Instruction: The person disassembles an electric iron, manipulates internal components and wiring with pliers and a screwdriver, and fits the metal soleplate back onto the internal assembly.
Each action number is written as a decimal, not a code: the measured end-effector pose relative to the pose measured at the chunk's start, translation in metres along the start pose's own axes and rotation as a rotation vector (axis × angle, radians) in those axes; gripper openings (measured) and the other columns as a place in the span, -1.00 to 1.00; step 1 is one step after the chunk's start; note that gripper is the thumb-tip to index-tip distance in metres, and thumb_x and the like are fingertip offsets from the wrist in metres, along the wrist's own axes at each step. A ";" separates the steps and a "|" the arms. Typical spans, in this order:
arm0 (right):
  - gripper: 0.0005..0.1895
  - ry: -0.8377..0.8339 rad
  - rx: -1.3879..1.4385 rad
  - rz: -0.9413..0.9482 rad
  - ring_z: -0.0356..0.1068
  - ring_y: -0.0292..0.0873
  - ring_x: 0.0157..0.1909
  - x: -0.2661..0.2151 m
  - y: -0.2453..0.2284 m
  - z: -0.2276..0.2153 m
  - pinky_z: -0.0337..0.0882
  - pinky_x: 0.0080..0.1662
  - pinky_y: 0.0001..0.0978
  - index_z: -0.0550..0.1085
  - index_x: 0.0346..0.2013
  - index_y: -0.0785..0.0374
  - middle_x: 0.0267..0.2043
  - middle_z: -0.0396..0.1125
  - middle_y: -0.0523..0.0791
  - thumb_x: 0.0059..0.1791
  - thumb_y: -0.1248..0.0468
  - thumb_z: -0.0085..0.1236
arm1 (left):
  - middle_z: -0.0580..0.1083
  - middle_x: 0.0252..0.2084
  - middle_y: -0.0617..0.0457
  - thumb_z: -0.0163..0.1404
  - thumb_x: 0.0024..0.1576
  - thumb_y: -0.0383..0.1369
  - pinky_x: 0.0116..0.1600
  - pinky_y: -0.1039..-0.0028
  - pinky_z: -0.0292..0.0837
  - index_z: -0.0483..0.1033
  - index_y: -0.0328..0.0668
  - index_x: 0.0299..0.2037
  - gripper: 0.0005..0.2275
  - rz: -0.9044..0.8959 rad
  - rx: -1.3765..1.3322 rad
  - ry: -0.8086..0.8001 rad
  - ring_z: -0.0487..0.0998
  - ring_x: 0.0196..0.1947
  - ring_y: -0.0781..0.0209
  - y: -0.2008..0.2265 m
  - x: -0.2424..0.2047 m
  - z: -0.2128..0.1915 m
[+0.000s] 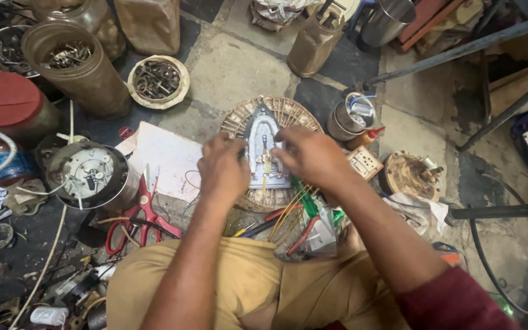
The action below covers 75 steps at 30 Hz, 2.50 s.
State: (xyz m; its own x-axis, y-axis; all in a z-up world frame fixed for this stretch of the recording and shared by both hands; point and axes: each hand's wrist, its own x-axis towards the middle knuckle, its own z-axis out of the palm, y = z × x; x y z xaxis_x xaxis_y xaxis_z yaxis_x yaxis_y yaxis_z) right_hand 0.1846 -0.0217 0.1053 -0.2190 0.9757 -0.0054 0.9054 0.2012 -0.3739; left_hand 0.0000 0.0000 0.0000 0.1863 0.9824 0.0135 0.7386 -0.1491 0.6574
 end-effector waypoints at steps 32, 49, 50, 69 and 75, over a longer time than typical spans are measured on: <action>-0.75 0.125 0.276 0.312 0.49 -0.09 -0.02 -0.242 0.032 -0.017 0.38 0.13 -0.17 0.60 -0.12 0.16 -0.14 0.52 -0.12 -0.09 0.28 0.27 | 0.55 -0.10 -0.03 0.03 0.19 -0.55 0.00 0.44 0.46 0.53 -0.28 -0.03 -0.83 -0.106 -0.946 0.532 0.53 -0.12 0.21 -0.068 -0.027 -0.041; -0.72 -0.370 0.401 -0.283 0.43 0.07 0.05 -0.233 -0.023 0.130 0.46 0.09 -0.14 0.54 -0.09 0.21 -0.08 0.46 -0.02 -0.10 0.36 0.18 | 0.62 -0.18 -0.13 0.19 0.11 -0.11 -0.11 0.28 0.46 0.64 -0.23 -0.06 -0.64 -0.523 -0.278 0.250 0.58 -0.19 0.04 -0.239 -0.145 -0.020; -0.72 -0.372 0.440 -0.287 0.45 0.06 0.05 -0.231 -0.026 0.128 0.47 0.10 -0.16 0.54 -0.08 0.20 -0.07 0.47 -0.03 -0.10 0.37 0.17 | 0.62 -0.22 -0.09 0.17 0.16 -0.14 -0.13 0.37 0.45 0.64 -0.25 -0.06 -0.67 -0.464 -0.410 0.341 0.56 -0.24 0.15 -0.238 -0.139 -0.014; -0.67 -0.520 0.067 -0.112 0.41 0.13 0.07 -0.023 -0.039 0.207 0.40 0.04 -0.01 0.52 0.00 -0.03 -0.01 0.44 0.00 -0.07 0.20 0.12 | 0.57 -0.22 0.02 0.11 0.33 -0.48 -0.16 0.61 0.44 0.55 -0.37 -0.05 -0.90 -0.001 -0.525 0.617 0.52 -0.26 0.41 -0.121 -0.151 -0.108; -0.71 -0.646 -0.118 -0.062 0.46 0.15 0.00 -0.020 -0.050 0.209 0.44 0.00 0.02 0.45 0.06 0.02 -0.06 0.44 0.05 0.07 0.20 -0.09 | 0.54 -0.29 0.06 0.03 0.41 -0.44 -0.28 0.59 0.37 0.53 -0.38 -0.03 -0.89 -0.086 -0.462 0.719 0.47 -0.38 0.43 -0.119 -0.142 -0.112</action>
State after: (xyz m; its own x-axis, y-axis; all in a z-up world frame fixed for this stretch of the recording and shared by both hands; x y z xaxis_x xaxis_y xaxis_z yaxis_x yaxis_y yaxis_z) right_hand 0.0675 -0.0695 -0.0699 -0.4130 0.7212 -0.5561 0.9098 0.2993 -0.2874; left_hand -0.1872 -0.1096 0.0039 -0.4298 0.8438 0.3212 0.3641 -0.1636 0.9169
